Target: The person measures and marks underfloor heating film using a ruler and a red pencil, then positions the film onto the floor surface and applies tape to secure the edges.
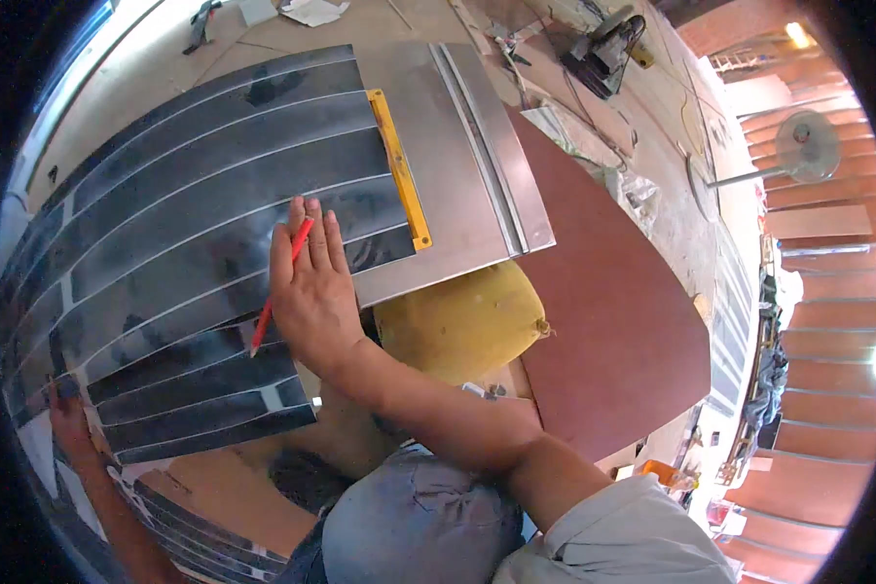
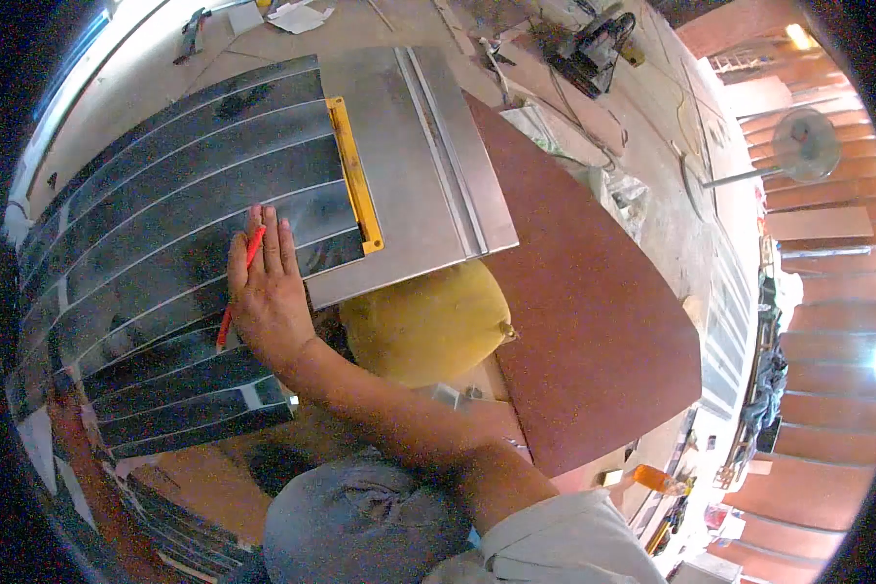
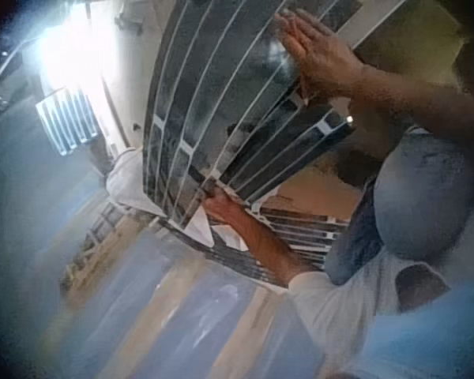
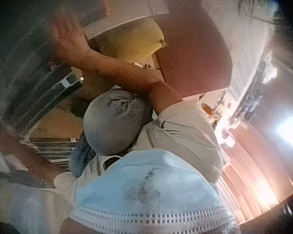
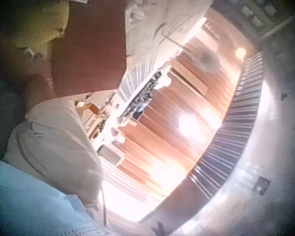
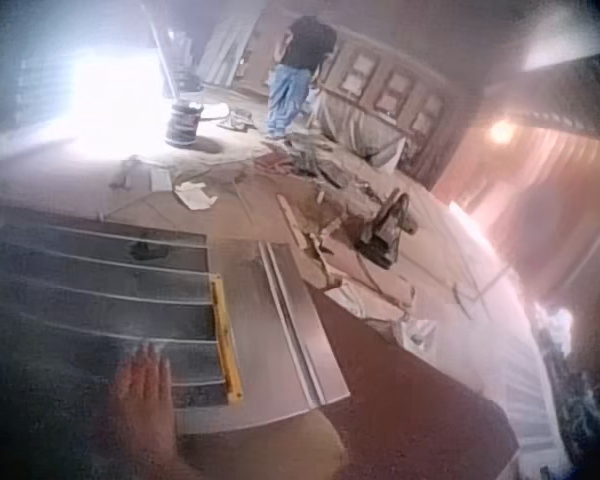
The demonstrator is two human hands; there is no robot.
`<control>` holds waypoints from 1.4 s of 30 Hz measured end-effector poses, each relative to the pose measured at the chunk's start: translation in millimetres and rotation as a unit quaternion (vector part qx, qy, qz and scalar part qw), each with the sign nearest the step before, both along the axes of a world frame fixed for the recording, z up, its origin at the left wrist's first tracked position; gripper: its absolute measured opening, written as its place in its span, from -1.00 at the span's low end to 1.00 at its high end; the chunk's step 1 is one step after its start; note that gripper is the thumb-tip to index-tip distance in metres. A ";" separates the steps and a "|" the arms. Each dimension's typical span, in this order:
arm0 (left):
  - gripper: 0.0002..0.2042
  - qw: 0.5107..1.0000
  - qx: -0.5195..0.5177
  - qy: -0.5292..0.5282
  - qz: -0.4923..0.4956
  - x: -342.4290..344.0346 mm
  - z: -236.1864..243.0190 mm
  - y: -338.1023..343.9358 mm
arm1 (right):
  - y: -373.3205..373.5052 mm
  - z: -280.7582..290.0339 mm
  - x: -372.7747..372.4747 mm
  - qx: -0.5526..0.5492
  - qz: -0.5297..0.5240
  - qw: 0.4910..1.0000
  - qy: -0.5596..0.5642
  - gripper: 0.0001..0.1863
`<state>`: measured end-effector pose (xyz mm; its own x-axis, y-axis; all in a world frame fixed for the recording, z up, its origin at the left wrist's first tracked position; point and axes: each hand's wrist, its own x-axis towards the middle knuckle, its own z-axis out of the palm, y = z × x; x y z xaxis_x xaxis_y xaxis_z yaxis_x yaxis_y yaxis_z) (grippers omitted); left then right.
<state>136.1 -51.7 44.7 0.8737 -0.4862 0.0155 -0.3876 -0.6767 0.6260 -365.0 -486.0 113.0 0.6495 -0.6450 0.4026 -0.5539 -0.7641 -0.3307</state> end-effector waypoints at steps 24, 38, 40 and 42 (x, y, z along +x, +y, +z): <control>-0.53 0.999 -0.022 -0.013 -0.030 -11.8 -13.2 -32.3 | -7.0 -2.5 -2.9 -0.029 -0.013 0.998 0.055 -0.49; -0.56 0.993 0.003 -0.106 -0.042 -15.1 -14.1 -6.0 | 7.9 -2.7 -14.9 0.011 0.003 0.999 0.035 -0.47; -0.57 0.991 0.007 -0.124 -0.046 -21.2 -11.6 -6.3 | 9.2 -1.7 -17.0 0.010 0.005 0.999 0.047 -0.46; -0.59 0.987 0.011 -0.150 -0.055 -24.1 -4.1 -6.9 | 11.6 0.0 -18.6 0.010 0.008 0.998 0.055 -0.46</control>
